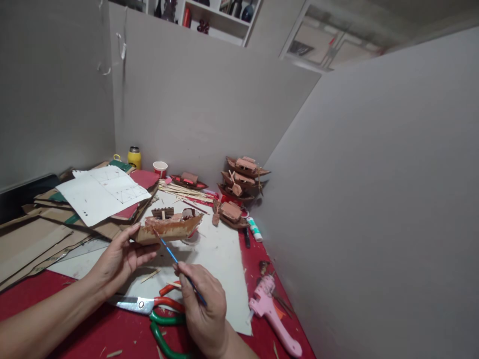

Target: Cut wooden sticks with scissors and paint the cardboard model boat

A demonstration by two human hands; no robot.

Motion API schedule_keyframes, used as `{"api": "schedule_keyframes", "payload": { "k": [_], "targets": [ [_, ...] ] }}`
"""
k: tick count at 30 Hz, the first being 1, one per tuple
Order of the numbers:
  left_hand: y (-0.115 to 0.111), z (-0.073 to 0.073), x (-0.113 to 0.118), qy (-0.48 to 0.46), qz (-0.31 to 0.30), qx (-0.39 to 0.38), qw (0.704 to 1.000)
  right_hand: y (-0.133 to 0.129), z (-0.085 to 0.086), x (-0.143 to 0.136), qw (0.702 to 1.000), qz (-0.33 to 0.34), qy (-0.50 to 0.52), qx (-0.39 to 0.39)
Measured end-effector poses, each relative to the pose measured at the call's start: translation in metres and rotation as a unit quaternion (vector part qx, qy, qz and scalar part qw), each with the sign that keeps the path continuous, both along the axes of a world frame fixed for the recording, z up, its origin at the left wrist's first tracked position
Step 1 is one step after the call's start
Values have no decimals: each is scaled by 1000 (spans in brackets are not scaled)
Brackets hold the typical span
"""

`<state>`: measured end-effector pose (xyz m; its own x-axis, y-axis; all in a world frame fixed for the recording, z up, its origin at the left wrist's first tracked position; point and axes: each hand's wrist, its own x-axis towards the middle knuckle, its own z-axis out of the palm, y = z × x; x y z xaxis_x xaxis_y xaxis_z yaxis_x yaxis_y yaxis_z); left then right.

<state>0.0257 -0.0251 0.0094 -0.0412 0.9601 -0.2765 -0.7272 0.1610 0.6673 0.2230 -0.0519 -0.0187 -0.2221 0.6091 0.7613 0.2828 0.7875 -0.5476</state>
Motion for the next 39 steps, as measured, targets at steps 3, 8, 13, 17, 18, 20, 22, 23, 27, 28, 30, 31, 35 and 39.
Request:
{"api": "schedule_keyframes", "payload": {
  "k": [3, 8, 13, 17, 18, 20, 22, 23, 27, 28, 30, 31, 35, 39],
  "targets": [
    [-1, 0, 1, -6, 0, 10, 1000, -1, 2, -2, 999, 18, -25, 11],
    [0, 1, -1, -15, -1, 4, 1000, -1, 2, 2, 1000, 3, -3, -1],
    [2, 6, -7, -31, 8, -5, 999, 2, -4, 14, 990, -100, 88, -37],
    [1, 10, -10, -36, 17, -6, 999, 4, -6, 17, 984, -117, 132, -36],
    [1, 10, -10, -37, 17, -6, 999, 3, -5, 16, 985, -116, 127, -33],
    [1, 10, -10, -39, 15, -6, 999, 2, -4, 13, 989, -105, 103, -20],
    [2, 10, -9, -37, 12, -5, 999, -1, -2, 9, 994, -80, 69, -7],
    [2, 9, -9, -35, 12, -4, 999, -2, -2, 7, 997, -62, 54, 0],
    [1, 8, -9, -37, 8, -7, 999, -1, -2, 8, 998, -50, 47, 15],
    [1, 9, -9, -41, 8, -8, 999, 1, -2, 10, 996, -66, 62, 14],
    [0, 10, -9, -49, 8, -10, 999, 4, -3, 16, 989, -105, 102, 4],
    [0, 10, -10, -52, 7, -10, 999, 6, -3, 18, 985, -121, 121, -1],
    [0, 11, -10, -52, 9, -10, 999, 7, -2, 20, 978, -139, 155, -7],
    [1, 10, -10, -46, 7, -13, 999, 1, 2, 12, 990, -101, 100, 20]
  ]
}}
